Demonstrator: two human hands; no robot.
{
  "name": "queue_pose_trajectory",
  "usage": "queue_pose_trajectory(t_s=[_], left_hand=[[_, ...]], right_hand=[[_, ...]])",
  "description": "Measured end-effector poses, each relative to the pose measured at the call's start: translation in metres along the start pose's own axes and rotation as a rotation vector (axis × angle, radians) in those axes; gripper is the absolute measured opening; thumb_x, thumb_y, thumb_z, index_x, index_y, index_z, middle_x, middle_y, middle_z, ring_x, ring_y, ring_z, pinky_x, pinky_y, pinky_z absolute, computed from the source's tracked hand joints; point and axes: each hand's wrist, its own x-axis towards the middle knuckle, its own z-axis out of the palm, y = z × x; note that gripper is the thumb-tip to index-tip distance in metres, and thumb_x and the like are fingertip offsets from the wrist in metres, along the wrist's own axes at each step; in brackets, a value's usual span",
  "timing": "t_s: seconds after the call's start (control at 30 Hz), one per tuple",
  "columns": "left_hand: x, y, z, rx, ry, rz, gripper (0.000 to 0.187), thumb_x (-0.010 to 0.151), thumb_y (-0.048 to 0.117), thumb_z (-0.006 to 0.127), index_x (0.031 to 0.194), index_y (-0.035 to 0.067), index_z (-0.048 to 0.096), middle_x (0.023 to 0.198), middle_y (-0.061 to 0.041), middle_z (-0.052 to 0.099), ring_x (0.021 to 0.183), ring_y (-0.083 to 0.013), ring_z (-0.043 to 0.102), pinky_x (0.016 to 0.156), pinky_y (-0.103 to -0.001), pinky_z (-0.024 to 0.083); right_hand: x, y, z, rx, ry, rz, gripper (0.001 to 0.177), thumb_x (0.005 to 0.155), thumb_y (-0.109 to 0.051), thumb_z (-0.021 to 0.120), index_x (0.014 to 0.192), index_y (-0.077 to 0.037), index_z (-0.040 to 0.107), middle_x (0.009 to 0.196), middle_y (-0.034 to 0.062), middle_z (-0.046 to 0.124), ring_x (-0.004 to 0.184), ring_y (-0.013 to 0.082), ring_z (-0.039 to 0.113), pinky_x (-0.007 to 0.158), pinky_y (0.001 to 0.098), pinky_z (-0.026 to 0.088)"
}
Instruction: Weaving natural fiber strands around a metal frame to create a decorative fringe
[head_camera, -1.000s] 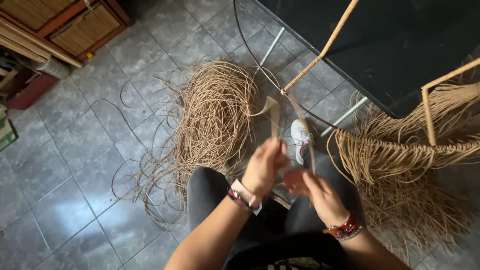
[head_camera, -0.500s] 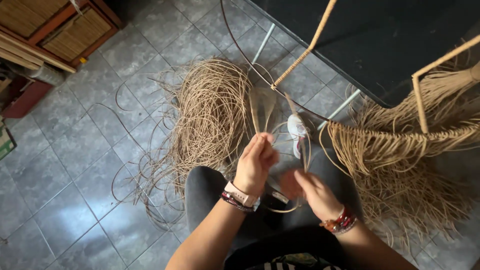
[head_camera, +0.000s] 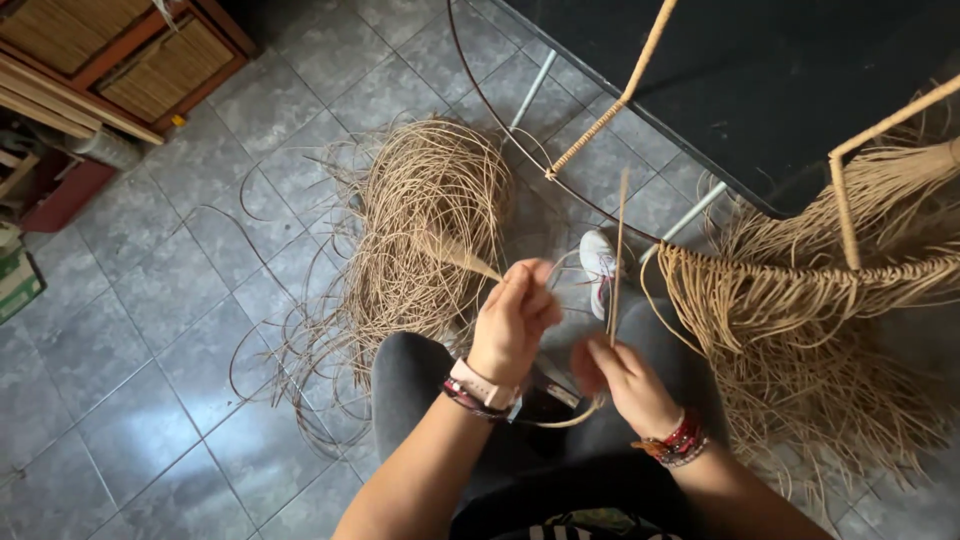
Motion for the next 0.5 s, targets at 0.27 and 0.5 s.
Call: queue_pose_trajectory(t_s=[0.27,0.5], left_hand=[[-0.033,-0.044,-0.048,1.464,-0.688,-0.302,0.037,0.109,0.042,0.044,0.095,0.015,0.064,0.094,-0.009,0.076,0.104,-0.0374,0.072,0.09,-0.05,0.056],[0.003,-0.001,-0.005,0.834,-0.376,-0.043,0.047,0.099,0.019,0.057,0.144,0.007,0.053,0.137,-0.026,0.062,0.13,-0.039,0.058,0.111,-0.052,0.044]], right_hand=[[0.031,-0.059,-0.013,0.396,-0.157,-0.107,0.048,0.107,-0.025,0.046,0.137,0.01,0.059,0.084,0.0193,0.074,0.067,0.0199,0.072,0.067,0.0372,0.062],[0.009,-0.007,-0.005,-0.249,0.069,-0.1,0.036,0.106,-0.031,0.057,0.116,-0.001,0.075,0.058,0.0119,0.062,0.05,0.0186,0.06,0.042,0.0318,0.051]])
